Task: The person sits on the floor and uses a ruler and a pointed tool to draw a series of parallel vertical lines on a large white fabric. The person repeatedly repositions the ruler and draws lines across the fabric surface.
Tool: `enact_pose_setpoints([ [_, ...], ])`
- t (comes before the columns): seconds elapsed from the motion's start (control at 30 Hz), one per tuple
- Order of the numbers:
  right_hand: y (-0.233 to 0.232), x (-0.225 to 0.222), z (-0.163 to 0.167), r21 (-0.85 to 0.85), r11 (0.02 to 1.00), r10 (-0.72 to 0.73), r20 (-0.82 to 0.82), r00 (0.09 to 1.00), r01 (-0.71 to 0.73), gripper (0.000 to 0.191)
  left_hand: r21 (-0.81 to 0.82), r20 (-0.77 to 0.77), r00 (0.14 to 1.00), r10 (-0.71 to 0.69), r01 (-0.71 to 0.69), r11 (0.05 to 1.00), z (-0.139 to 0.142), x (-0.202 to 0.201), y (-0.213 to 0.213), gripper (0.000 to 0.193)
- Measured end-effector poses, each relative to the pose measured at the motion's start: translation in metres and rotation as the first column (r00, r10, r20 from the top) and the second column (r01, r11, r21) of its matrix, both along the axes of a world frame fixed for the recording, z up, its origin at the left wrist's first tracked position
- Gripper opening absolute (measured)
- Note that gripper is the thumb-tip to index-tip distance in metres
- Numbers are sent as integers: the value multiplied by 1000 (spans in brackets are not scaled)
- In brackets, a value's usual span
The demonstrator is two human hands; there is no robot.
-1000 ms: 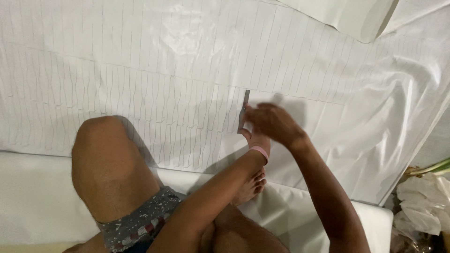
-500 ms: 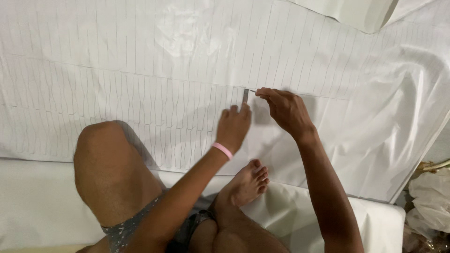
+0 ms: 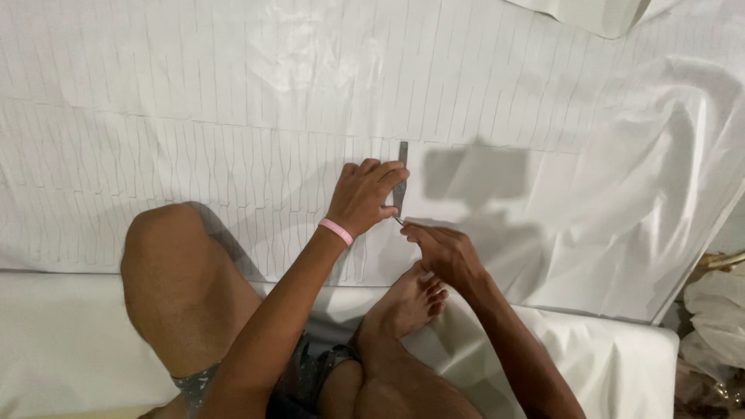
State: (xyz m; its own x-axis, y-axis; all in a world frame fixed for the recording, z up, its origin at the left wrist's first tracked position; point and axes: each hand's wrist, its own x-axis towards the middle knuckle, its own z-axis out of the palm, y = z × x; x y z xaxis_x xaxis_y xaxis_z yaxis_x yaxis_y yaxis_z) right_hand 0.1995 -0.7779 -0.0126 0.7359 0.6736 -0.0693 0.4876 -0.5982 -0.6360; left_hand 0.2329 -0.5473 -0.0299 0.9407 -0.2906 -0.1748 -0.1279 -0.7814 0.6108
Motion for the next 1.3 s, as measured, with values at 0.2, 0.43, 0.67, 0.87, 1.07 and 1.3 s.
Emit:
enact_pose_setpoints([
  [0.2, 0, 14, 1, 54, 981, -181, -98, 979, 186, 21, -5, -33, 999, 15, -15, 1000, -2, -1, 0, 75],
  [0.43, 11, 34, -9, 110, 961, -236, -147, 961, 253, 25, 3, -33, 999, 9, -9, 1000, 1, -2, 2, 76],
  [0.67, 14, 39, -1, 54, 947, -290, -280, 915, 317, 32, -4, -21, 1000, 20, -20, 1000, -3, -3, 1, 76],
  [0.87, 13, 42, -2, 11, 945, -310, -289, 906, 327, 31, -67, -4, 1000, 16, -17, 998, -13, -7, 9, 78],
  [1.07, -12, 34, 4, 140, 842, -492, -200, 847, 521, 27, -84, -39, 999, 6, -9, 996, -20, -6, -16, 76],
  [1.3, -21, 28, 4, 177, 763, -573, -262, 777, 622, 19, -137, -47, 998, 33, -39, 990, -20, -7, -18, 75],
])
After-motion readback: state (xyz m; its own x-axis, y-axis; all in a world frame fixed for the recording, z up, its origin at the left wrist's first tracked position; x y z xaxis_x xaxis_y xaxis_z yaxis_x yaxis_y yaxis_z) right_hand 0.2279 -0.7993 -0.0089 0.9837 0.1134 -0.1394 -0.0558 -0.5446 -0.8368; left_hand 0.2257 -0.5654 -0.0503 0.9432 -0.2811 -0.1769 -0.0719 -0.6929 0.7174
